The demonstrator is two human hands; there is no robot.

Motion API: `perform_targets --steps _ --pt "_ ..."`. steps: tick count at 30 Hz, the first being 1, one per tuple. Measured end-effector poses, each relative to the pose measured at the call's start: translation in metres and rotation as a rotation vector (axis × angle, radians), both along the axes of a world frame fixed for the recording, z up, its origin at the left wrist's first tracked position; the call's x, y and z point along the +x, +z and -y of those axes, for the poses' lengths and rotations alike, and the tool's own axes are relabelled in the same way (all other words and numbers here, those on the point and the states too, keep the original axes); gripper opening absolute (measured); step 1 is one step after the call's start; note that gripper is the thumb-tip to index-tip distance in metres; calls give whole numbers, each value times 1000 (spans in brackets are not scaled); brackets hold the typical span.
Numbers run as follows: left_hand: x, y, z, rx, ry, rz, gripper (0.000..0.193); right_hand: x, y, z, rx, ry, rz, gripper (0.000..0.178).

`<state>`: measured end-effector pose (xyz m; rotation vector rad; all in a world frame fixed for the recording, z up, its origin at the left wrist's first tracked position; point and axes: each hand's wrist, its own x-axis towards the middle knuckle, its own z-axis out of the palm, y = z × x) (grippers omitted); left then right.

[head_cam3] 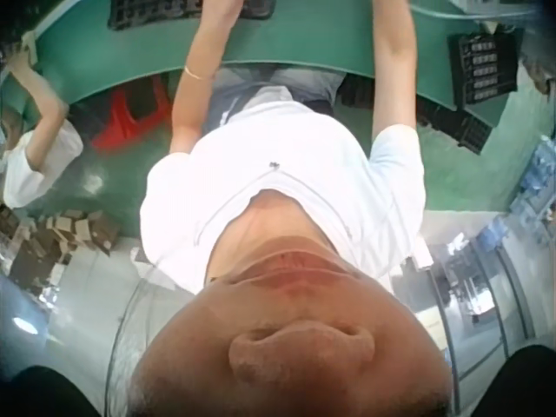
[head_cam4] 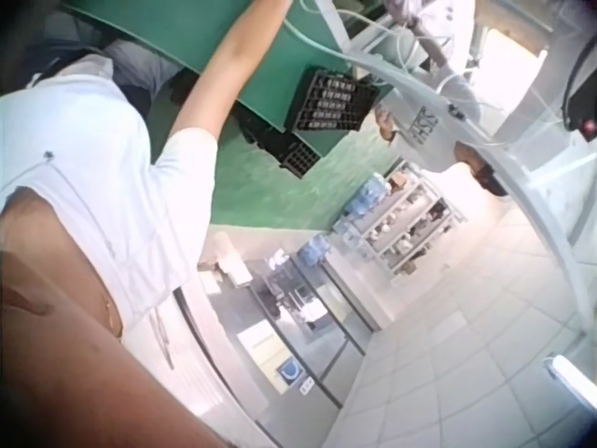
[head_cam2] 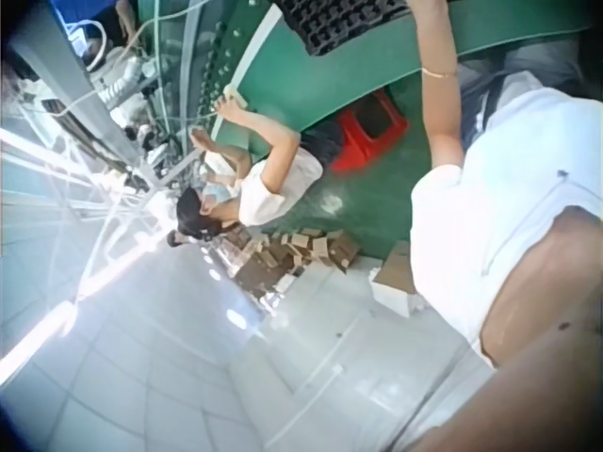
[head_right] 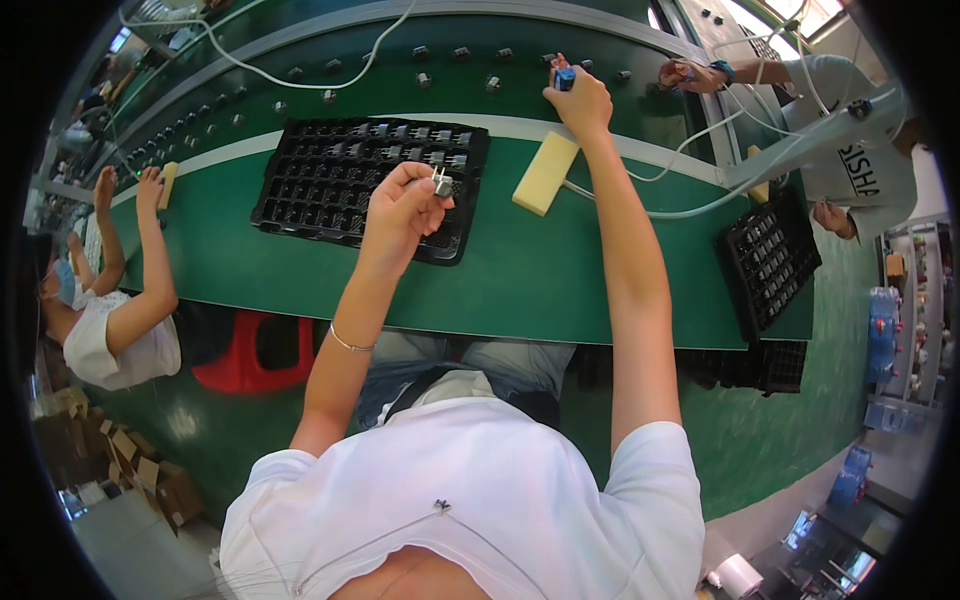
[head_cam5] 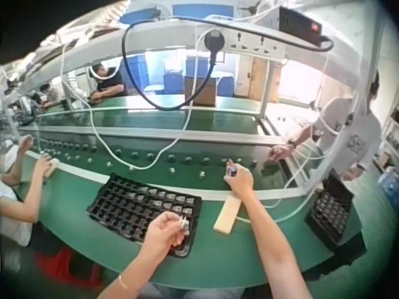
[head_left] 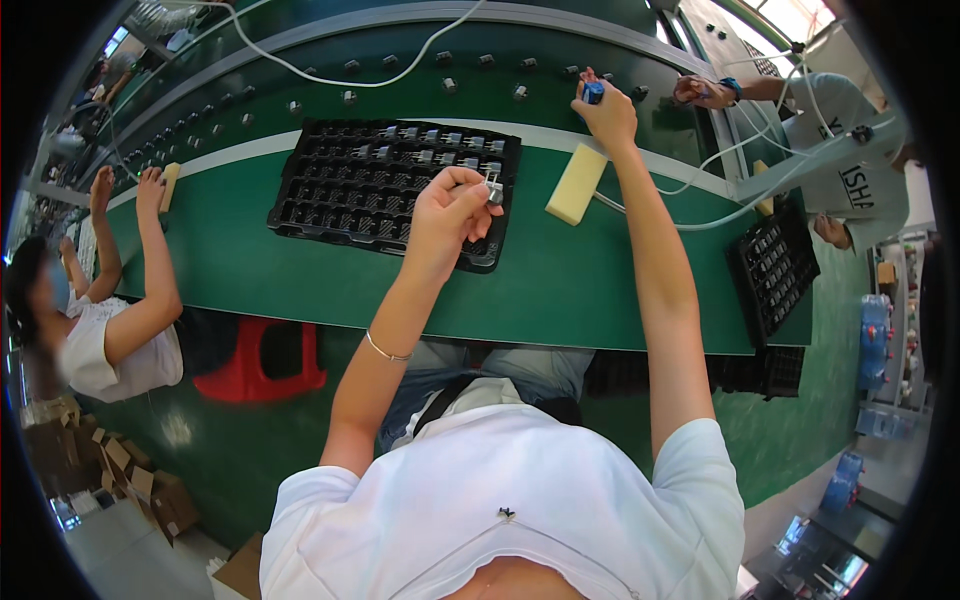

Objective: Manually assembling small electronic parts into a plastic tray on a factory production line.

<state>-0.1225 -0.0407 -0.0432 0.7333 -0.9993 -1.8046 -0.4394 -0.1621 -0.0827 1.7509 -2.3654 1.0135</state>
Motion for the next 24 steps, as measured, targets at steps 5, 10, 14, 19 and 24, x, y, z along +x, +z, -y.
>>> perform_targets --steps 5,10,14,19,24 --pt "7 6 -4 -134 58 142 17 5 5 -7 40 -16 -27 39" --pt "2 9 -1 -208 115 130 16 26 14 -30 -193 169 169 39" --pt "-10 7 -4 -225 97 133 17 10 4 -15 -144 15 134 38" --pt "-7 4 -7 -218 115 131 17 -1 0 -14 -126 -10 -6 36" --pt "-1 8 -6 -193 156 128 14 39 44 -57 -43 281 550 26"
